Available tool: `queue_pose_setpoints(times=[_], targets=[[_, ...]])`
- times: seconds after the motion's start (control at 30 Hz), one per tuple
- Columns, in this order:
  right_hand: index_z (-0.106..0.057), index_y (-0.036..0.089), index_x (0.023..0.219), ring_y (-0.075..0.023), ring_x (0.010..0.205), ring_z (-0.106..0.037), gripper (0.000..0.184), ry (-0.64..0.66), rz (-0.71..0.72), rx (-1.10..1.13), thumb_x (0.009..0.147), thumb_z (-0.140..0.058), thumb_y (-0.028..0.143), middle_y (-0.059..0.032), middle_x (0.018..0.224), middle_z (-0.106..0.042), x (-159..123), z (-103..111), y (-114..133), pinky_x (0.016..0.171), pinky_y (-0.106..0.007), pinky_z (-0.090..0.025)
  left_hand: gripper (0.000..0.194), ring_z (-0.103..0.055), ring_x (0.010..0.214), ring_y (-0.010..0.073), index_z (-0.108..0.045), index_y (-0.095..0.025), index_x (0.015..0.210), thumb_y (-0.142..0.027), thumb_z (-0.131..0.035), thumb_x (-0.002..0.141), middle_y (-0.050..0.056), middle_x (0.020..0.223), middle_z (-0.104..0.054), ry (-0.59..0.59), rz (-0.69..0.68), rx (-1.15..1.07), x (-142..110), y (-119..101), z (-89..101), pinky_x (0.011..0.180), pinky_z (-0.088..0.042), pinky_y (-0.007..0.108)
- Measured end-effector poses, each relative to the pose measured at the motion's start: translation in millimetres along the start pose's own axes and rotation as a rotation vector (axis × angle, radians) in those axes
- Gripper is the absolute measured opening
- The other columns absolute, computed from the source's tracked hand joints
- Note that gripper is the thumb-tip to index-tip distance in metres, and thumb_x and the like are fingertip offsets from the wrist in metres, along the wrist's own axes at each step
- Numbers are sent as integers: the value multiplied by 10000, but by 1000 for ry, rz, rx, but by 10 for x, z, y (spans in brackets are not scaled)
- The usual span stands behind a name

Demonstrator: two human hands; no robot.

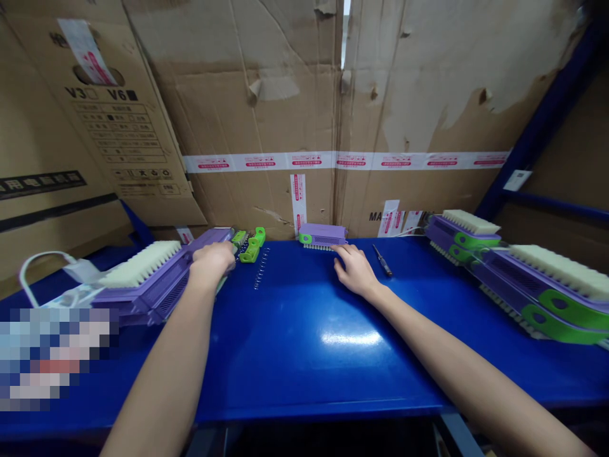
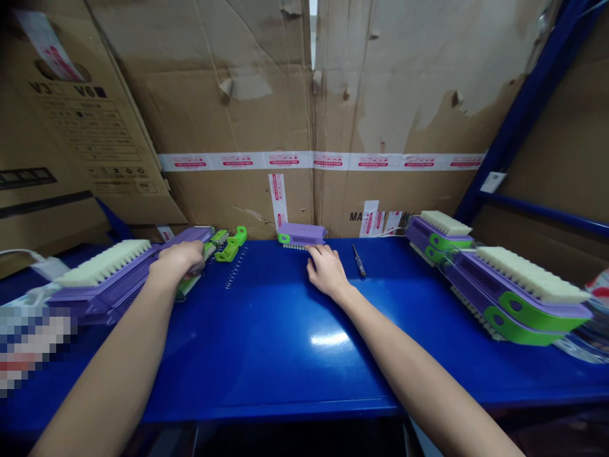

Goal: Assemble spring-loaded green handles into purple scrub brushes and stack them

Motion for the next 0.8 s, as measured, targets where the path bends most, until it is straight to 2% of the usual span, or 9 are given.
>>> queue_pose_setpoints(times=[0.07, 0.13, 0.23, 0.37, 0.43, 0.57, 0.7, 0.8], targets=[[-543, 170, 1220, -269, 1089, -519, 379, 4, -3, -2, 867, -406, 175, -121, 1217, -600, 1, -4, -4, 878, -410, -425, 230, -669, 726, 281, -620, -164, 677, -65, -588, 471, 97, 697, -680, 168, -6, 42, -118, -73, -94, 668, -500, 345], [-541, 172, 1224, -265, 1093, -517, 382, 5, -2, -9, 865, -410, 168, -120, 1221, -598, 0, -4, -3, 880, -409, -427, 147, -654, 660, 244, -594, -165, 622, -81, -575, 503, 78, 644, -662, 261, -72, 7, -217, -199, -152, 644, -492, 323], [-541, 170, 1222, -260, 1094, -518, 378, 2, 1, -18, 866, -413, 166, -117, 1221, -597, -3, -3, 1, 882, -407, -428, 94, -629, 618, 213, -594, -171, 618, -116, -567, 545, 59, 619, -639, 313, -200, -51, -271, -386, -229, 623, -478, 307], [-542, 161, 1215, -261, 1088, -519, 370, -1, 1, -15, 868, -413, 167, -117, 1219, -598, -4, -11, -4, 874, -411, -426, 172, -581, 548, 163, -612, -183, 721, -120, -571, 566, 16, 583, -612, 337, -325, -33, -233, -578, -356, 556, -434, 254], [-546, 160, 1208, -263, 1090, -516, 366, -4, 7, -13, 869, -411, 167, -117, 1216, -601, -2, -14, -4, 872, -411, -423, 203, -571, 554, 154, -612, -192, 756, -119, -580, 569, 4, 604, -616, 271, -401, -23, -224, -715, -347, 523, -396, 234], [-548, 163, 1205, -265, 1078, -521, 363, -4, 11, -16, 871, -405, 169, -116, 1206, -605, 2, -15, -3, 856, -408, -423, 217, -571, 631, 142, -617, -210, 791, -94, -543, 623, 0, 711, -643, 48, -625, -92, -367, -1109, -211, 530, -353, 229], [-545, 164, 1210, -264, 1078, -521, 368, 8, 5, -10, 872, -402, 171, -112, 1211, -602, 3, -23, -5, 858, -405, -421, 186, -571, 679, 139, -604, -213, 819, -96, -480, 745, -3, 754, -645, -138, -825, -170, -587, -1459, -156, 579, -356, 244], [-541, 166, 1219, -262, 1090, -514, 372, 25, -2, -6, 871, -409, 174, -113, 1220, -597, 2, -44, -17, 875, -405, -416, 170, -574, 830, 164, -589, -205, 884, -110, -466, 817, 23, 884, -641, -327, -910, -168, -671, -1604, -156, 662, -394, 257]])
Point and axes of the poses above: each hand's wrist, its own x-axis towards the middle knuckle, its own z-axis out of the back of the hand, y = z × x, the point moved 9 cm from there along x, towards the middle knuckle
